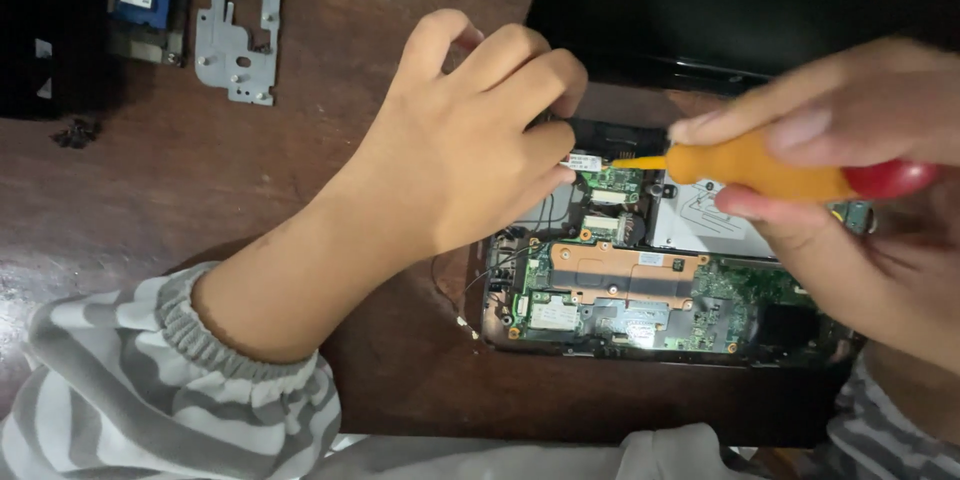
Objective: The person removes several internal components from a laptop, including a fan, a hard drive, and a small circuit board, placing them on the table. They use a yellow plastic pry tool to disconnect ribbon cables and lift parts from the motherboard.
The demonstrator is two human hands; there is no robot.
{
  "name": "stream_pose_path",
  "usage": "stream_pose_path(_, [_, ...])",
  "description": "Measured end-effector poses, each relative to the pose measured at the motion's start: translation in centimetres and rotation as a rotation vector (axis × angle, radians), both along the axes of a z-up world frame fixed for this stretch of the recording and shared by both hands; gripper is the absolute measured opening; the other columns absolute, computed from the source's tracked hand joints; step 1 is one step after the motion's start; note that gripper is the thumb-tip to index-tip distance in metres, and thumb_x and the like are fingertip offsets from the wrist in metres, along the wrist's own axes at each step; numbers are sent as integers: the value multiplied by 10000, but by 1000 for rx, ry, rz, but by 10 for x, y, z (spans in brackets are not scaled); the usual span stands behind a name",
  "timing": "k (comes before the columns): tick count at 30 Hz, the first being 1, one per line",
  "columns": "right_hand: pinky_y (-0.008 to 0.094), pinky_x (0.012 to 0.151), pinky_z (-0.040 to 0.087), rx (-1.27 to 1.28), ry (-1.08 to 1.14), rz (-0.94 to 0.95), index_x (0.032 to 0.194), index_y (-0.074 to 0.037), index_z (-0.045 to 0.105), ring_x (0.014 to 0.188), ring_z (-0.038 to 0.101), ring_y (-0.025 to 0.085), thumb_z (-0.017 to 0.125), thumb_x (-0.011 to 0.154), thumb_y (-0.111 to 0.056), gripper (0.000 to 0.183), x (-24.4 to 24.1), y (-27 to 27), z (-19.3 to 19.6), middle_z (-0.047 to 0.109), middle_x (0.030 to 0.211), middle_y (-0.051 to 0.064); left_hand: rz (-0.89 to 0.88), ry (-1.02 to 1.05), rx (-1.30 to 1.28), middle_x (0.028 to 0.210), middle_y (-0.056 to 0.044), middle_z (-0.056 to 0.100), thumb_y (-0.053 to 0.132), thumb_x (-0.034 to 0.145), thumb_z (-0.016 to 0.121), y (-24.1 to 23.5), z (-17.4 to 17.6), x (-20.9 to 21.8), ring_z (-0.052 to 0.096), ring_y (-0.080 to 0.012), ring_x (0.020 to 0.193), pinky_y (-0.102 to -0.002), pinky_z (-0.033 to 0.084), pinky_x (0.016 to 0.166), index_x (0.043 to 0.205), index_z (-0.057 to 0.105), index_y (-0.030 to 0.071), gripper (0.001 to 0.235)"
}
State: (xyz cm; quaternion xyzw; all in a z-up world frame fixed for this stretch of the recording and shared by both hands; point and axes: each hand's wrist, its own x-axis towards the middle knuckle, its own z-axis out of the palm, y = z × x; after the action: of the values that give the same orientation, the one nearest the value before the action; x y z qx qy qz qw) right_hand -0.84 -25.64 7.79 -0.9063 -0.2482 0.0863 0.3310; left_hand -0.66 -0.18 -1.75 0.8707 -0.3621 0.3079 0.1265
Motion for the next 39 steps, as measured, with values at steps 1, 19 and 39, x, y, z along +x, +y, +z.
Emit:
stream_pose_path(1, [361, 1075, 605, 69, -58, 111, 1175, 67, 478, 1158, 749, 319, 601, 1014, -20, 220, 0, 0, 2, 673, 1188, 231, -2, -5, 24, 1090, 34, 576, 339, 871, 907, 1, 1, 0, 547, -194, 1008, -426, 409, 886, 760, 683, 226, 275])
stream_pose_path(19, [338, 857, 482, 178, -185, 212, 1140, 56, 606, 971, 630, 269, 440, 966, -317, 444, 9, 8, 15, 632, 1097, 219, -55, 92, 26, 1139, 6, 590, 358, 913, 916, 3, 5, -1, 575, -225, 1027, -458, 386, 897, 858, 716, 222, 248])
stream_pose_path(39, [452, 1002, 617, 290, -234, 196, 970, -28, 297, 905, 623, 321, 207, 1120, -497, 501, 10, -3, -7, 572, 945, 192, -36, 86, 20, 1108, 19, 585, 347, 877, 940, 2, 4, -3, 570, -208, 1009, -445, 398, 900, 838, 707, 212, 272])
